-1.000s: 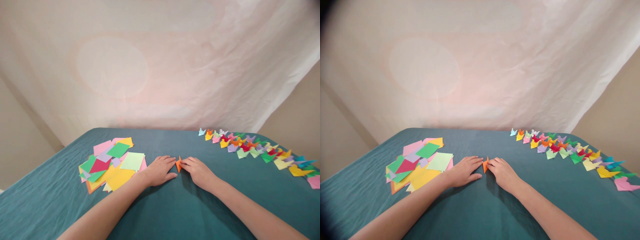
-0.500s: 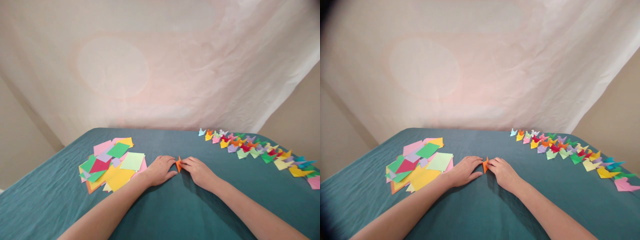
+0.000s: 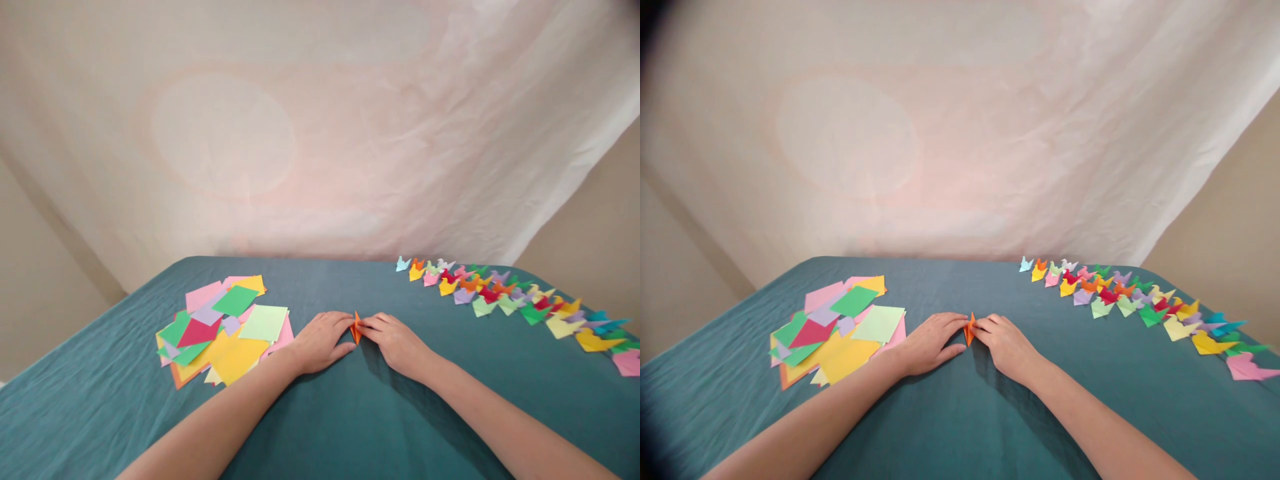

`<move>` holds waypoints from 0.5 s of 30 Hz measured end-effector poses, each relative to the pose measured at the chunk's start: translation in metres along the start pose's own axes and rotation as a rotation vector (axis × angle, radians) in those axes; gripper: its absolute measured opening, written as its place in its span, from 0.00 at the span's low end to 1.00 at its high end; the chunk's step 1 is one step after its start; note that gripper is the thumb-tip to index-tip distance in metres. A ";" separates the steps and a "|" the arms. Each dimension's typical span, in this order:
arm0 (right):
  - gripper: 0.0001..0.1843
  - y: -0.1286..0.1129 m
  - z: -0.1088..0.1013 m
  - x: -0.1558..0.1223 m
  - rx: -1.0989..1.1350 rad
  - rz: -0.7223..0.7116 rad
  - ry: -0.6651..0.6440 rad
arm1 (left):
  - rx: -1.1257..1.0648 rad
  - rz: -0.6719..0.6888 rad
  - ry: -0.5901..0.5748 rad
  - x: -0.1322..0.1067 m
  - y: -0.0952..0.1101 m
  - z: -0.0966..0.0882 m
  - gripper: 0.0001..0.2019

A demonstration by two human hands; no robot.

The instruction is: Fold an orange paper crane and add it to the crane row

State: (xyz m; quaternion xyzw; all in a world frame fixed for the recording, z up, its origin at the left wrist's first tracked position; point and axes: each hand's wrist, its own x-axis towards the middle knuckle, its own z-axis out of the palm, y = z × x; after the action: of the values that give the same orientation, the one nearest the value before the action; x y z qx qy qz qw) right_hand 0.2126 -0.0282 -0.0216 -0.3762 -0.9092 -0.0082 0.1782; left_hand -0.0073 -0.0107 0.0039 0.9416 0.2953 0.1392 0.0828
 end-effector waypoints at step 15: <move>0.25 0.007 0.006 -0.003 0.177 0.037 0.202 | 0.007 0.064 -0.059 0.000 -0.002 0.002 0.24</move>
State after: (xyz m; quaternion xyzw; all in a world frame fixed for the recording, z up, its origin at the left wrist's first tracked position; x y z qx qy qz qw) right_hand 0.2174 -0.0246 -0.0295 -0.3728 -0.8768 0.0377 0.3013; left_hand -0.0081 -0.0093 0.0009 0.9545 0.2630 0.1132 0.0839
